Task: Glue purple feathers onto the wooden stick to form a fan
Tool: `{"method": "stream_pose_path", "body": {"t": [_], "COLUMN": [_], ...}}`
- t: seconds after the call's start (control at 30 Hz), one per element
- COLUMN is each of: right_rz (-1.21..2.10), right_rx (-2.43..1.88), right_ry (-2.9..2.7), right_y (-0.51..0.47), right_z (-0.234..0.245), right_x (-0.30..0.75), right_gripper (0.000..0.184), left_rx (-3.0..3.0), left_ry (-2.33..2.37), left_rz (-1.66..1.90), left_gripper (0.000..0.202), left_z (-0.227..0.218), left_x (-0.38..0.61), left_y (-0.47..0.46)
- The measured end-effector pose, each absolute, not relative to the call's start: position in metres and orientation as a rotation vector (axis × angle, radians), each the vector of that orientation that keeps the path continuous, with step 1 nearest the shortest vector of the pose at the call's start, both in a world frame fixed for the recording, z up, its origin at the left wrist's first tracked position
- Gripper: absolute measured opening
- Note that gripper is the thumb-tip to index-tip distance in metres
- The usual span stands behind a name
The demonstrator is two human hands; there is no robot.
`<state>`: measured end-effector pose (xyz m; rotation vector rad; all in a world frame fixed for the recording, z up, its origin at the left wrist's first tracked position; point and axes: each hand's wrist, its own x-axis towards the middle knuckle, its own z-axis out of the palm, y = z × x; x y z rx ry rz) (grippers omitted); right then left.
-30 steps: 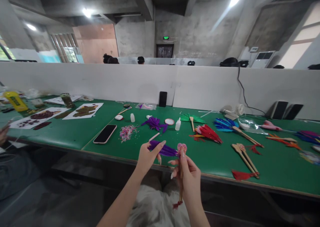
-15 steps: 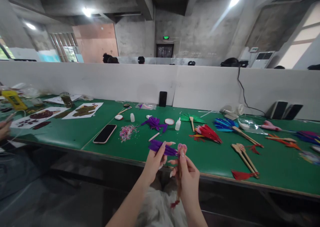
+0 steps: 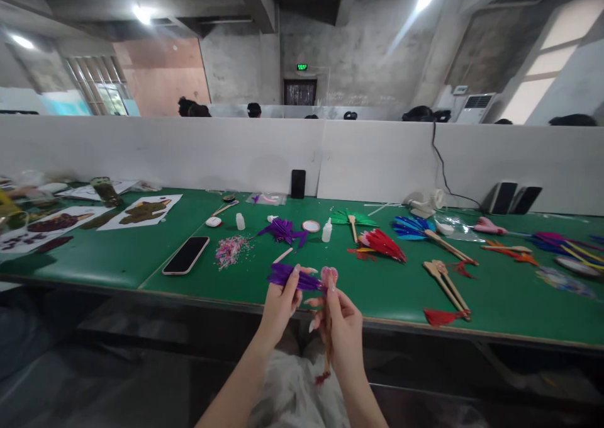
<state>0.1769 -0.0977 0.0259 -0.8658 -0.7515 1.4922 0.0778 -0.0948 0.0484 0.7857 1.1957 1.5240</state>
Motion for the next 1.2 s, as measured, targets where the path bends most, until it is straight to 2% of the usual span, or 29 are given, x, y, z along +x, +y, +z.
{"method": "stream_pose_path", "body": {"t": [0.17, 0.33, 0.5, 0.6, 0.67, 0.77, 0.9, 1.2], "right_rz": [1.446, 1.45, 1.46, 1.459, 1.441, 1.432, 1.443, 1.62], "right_rx": [-0.899, -0.887, -0.882, -0.918, -0.947, -0.984, -1.025, -1.072], "right_ry": [-0.782, -0.777, -0.76, -0.749, -0.735, -0.728, -0.775, -0.846], "right_y": [-0.098, -0.098, -0.09, -0.079, -0.07, -0.058, -0.042, -0.005], "right_z": [0.024, 0.025, 0.017, 0.007, 0.0, -0.007, -0.01, -0.014], "right_x": [0.176, 0.176, 0.183, 0.197, 0.207, 0.216, 0.212, 0.197], "right_gripper": [0.042, 0.036, 0.037, 0.044, 0.045, 0.045, 0.047, 0.041], "left_rx": [0.785, 0.822, 1.397, 1.767, 1.801, 1.75, 1.939, 1.931], "left_ry": [1.207, 1.247, 1.397, 1.897, 2.441, 2.919, 2.932, 2.987], "left_rz": [1.548, 1.512, 1.368, 1.504, 1.561, 1.324, 0.958, 0.917], "left_gripper": [0.049, 0.053, 0.053, 0.047, 0.055, 0.067, 0.076, 0.064], "left_z": [0.051, 0.045, 0.031, 0.015, 0.0, -0.023, -0.046, -0.058], "left_x": [0.08, 0.081, 0.045, -0.016, -0.066, -0.135, -0.187, -0.197], "left_y": [-0.096, -0.094, -0.09, -0.089, -0.09, -0.093, -0.095, -0.105]}}
